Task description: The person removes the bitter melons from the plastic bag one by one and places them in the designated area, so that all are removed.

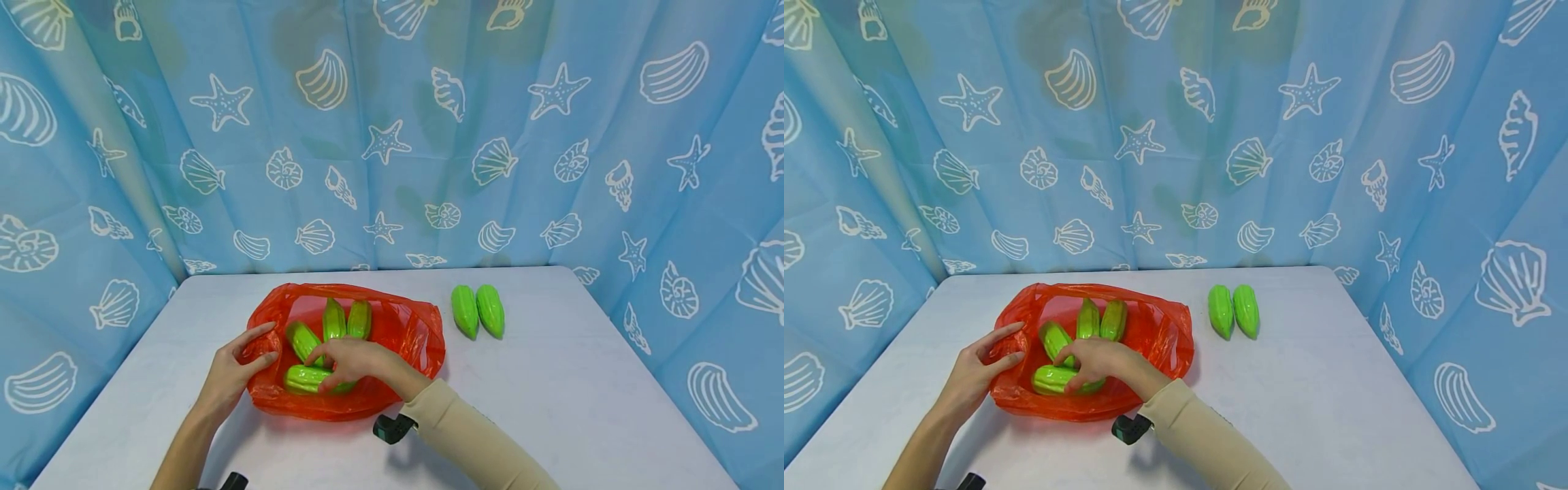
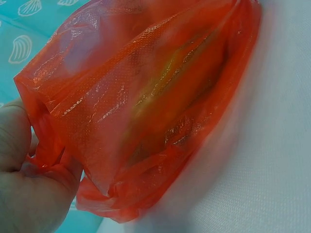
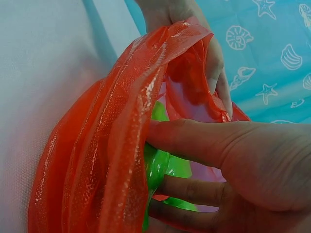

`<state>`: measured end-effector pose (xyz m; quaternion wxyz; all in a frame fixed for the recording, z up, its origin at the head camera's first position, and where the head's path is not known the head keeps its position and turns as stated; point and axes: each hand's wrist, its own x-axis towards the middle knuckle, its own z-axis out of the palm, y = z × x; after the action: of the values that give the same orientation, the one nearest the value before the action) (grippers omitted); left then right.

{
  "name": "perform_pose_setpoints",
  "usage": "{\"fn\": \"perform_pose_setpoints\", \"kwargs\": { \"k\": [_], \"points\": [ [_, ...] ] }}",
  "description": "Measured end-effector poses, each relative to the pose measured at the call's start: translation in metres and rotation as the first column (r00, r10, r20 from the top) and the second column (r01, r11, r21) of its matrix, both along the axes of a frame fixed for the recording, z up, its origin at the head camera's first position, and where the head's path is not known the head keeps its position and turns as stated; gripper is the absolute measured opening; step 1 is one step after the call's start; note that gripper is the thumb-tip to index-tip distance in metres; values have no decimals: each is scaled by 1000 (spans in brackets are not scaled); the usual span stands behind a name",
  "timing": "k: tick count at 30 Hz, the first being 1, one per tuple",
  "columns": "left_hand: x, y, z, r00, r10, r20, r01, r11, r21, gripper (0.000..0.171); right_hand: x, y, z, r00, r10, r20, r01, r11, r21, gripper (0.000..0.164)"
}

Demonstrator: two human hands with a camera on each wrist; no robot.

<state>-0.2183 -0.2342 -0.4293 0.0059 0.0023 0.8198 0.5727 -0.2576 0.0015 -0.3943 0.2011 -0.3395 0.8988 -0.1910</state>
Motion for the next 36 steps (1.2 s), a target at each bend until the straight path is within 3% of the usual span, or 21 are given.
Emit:
{"fn": "perform_pose_setpoints", "kwargs": {
  "k": [17, 36],
  "points": [
    [1, 0, 0, 1000, 13, 3, -13, 1000, -15, 63, 3, 15, 3, 1000, -3, 20, 4, 999, -52, 51],
    [0, 1, -2, 1000, 8, -10, -8, 1000, -7, 63, 3, 54, 8, 994, -83, 73, 93, 986, -141, 47]
  ]
}}
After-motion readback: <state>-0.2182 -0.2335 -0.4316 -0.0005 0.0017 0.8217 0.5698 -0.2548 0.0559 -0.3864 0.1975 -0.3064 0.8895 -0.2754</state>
